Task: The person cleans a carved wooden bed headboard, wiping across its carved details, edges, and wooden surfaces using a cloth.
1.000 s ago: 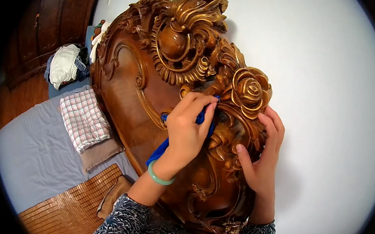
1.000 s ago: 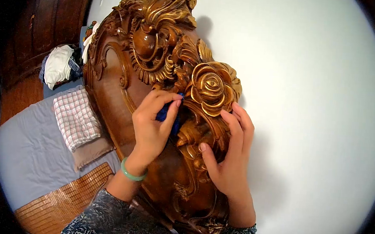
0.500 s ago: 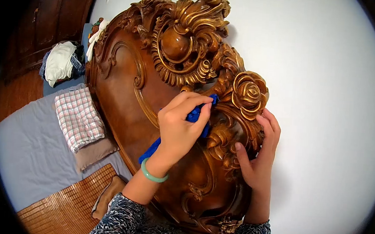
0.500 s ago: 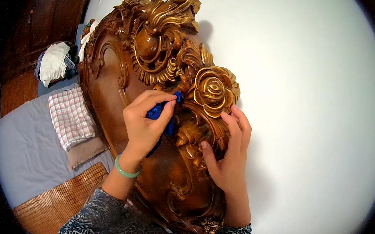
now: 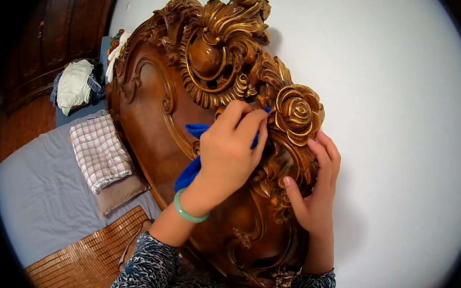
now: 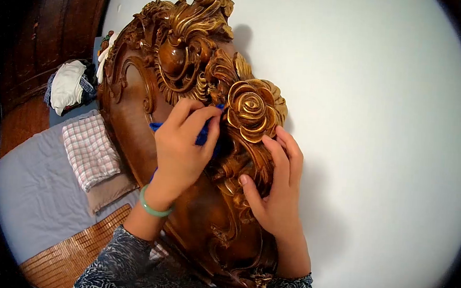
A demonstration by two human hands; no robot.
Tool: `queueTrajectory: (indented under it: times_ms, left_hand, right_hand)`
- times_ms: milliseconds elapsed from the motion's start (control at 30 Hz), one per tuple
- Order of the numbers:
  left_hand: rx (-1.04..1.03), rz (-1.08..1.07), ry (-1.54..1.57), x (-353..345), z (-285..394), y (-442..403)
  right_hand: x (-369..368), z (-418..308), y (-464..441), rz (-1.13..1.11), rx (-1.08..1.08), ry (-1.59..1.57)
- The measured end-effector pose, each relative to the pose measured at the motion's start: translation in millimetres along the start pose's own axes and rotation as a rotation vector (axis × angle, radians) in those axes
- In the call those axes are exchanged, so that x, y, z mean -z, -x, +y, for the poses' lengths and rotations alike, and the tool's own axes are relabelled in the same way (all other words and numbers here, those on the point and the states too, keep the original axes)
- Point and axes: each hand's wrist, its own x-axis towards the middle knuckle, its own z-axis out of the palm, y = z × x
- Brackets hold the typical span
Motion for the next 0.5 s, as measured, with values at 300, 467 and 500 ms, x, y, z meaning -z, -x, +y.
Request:
queueTrajectory:
  times_ms: [300,467,500]
  left_hand:
    - [0.274,-0.025,0.408,-0.8,-18.5,-23.9]
    - [0.122,-0.010,0.347,-6.1,-28.0,-28.7]
    - [0.075,0.014,0.326,-6.4,-28.2,-29.4]
  right_hand:
    - [1.5,-1.6,-0.2,0.003,-0.032,-0.058]
    - [0.5,1.5,-1.5,0.006,-0.017,-0.049]
    - [0.3,1.8,-1.6,0.009,-0.008,-0.051]
